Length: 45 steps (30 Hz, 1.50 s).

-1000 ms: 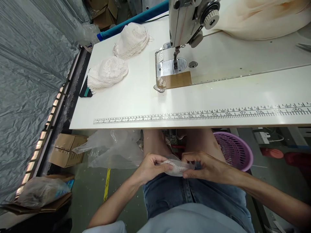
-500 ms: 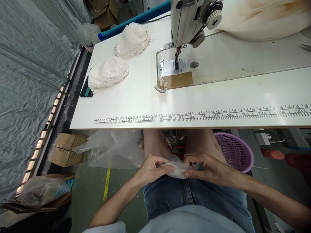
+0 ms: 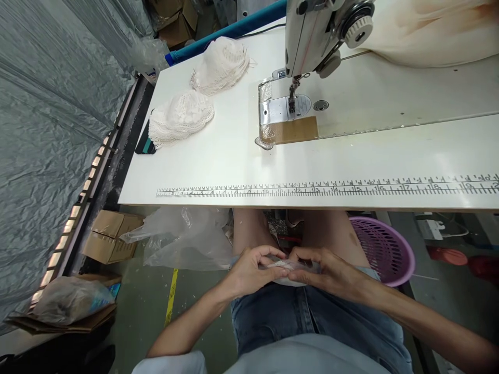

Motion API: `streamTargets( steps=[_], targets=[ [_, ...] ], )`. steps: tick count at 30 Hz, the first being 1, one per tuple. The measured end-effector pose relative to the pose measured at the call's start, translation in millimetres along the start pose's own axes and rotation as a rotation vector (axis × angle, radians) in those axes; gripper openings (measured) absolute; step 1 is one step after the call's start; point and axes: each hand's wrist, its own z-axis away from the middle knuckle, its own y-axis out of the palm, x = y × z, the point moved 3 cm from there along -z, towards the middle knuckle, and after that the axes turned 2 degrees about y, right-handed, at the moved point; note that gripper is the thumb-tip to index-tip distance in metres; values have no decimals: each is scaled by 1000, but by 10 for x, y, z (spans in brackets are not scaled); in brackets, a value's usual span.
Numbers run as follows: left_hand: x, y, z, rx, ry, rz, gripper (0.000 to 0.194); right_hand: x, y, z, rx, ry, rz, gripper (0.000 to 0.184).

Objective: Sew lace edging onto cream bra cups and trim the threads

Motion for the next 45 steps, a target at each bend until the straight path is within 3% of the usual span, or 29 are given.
streamTargets(
  steps=[3,12,19,23,27,32,34,36,37,40,41,43,45],
  targets=[
    [15,-5,3,7,3,2,47,11,11,-21,-51,-1,-46,41],
    [10,21,18,-23,-21,122,37,-62,-15,0,-76,34,-40,36],
    [-65,42,24,-17,-6,129,34,-53,-29,36,-51,41,-82,38],
    [-73,26,18,-21,46,29,32,-62,-24,17,-13,-3,-40,35],
    [-100,7,56,-78,232,-239,27,-46,-40,-5,-92,-158,221,30],
    [-268,113,288,-342,666,-780,25,62,-27,6,-273,-471,617,20],
    [-350,183,402,-293,756,-815,22,90,-16,17,-293,-562,592,19],
    [-434,195,486,-197,812,-682,18,114,-12,31,-288,-646,502,18],
    [-473,163,504,-203,825,-615,18,127,-14,39,-283,-685,455,18],
    [-533,-24,426,-322,755,-572,32,162,-29,47,-244,-759,331,18],
    [-524,-77,355,-292,688,-581,42,171,-35,46,-218,-770,294,18],
    [-471,-139,197,-119,526,-530,62,180,-55,46,-163,-768,230,21],
    [-417,-152,82,25,412,-481,60,175,-85,49,-110,-723,183,22]
  ],
)
